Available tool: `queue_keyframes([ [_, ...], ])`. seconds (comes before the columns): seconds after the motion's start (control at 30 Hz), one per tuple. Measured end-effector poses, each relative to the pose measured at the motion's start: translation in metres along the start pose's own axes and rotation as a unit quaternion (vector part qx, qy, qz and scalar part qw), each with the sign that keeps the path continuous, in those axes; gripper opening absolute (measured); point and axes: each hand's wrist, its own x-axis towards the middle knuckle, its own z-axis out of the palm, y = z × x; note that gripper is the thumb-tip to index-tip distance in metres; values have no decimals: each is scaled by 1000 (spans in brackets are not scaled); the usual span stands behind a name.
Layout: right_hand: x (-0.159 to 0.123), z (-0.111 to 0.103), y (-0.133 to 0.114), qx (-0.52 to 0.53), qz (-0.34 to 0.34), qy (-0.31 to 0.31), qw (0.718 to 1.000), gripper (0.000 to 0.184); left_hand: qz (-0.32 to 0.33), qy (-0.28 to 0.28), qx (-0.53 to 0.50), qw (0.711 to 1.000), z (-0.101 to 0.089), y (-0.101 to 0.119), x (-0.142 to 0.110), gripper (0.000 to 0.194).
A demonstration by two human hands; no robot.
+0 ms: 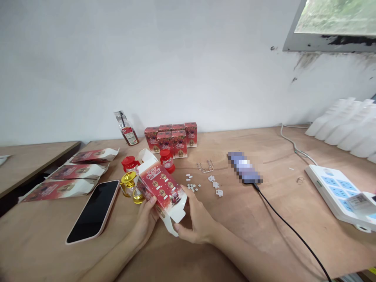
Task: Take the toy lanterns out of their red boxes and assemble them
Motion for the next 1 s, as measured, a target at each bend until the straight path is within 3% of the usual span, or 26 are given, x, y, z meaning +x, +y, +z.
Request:
queue_keyframes([
  [0.4,1,-1,1,8,-20,7,1000,76,2,3,-2,1000,1,0,0,53],
  [0.67,3,-6,-3,12,-43,28,999,75,-18,7,-10,1000,1,-1,-2,69],
  [0.87,0,-8,-6,24,-53,46,997,53,-20,1,-32,999,1,-1,0,65],
  [1.0,-1,-5,-1,-6,-55,47,997,65,-23,-4,-36,999,0,-1,2,68],
])
